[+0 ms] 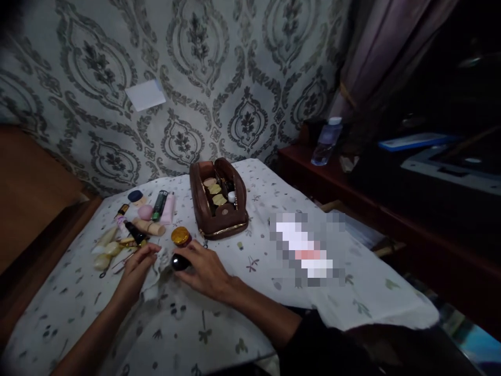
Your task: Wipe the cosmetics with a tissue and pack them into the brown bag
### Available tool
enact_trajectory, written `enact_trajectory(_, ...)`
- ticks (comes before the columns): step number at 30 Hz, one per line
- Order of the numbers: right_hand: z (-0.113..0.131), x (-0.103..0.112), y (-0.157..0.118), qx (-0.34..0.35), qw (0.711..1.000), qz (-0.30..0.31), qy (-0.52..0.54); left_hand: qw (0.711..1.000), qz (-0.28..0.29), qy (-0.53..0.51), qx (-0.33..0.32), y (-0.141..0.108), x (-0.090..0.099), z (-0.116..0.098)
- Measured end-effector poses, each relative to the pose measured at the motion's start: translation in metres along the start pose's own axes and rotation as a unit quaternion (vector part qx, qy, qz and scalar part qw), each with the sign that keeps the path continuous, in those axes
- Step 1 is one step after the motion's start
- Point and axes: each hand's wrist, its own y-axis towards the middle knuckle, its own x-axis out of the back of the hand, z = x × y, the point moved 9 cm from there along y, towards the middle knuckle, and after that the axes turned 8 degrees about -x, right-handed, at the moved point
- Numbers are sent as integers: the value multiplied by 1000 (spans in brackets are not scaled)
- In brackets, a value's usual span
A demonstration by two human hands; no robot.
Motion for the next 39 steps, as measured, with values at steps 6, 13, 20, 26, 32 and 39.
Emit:
enact_trajectory(6,-23,-2,6,-82,996,3,-24,961,24,217,-171,15,-2,-22)
enact_trajectory(13,-29,-25,16,-140,982,67,-111,861,61,389,-322,34,-43,-43)
enact_trajectory(20,-38,-33,13,-136,985,64,-82,855,110,427,-271,48,-55,-26)
enact_trajectory(26,-47,-18,13,-142,990,-4,-9,888,93,373,-251,51,-46,-22)
enact_trajectory(32,-51,-18,32,-126,991,-39,-29,937,64,267,-218,57,-21,-14)
enact_trajectory(39,-56,-34,62,-172,984,29,-26,927,96,241,-269,48,-22,-23)
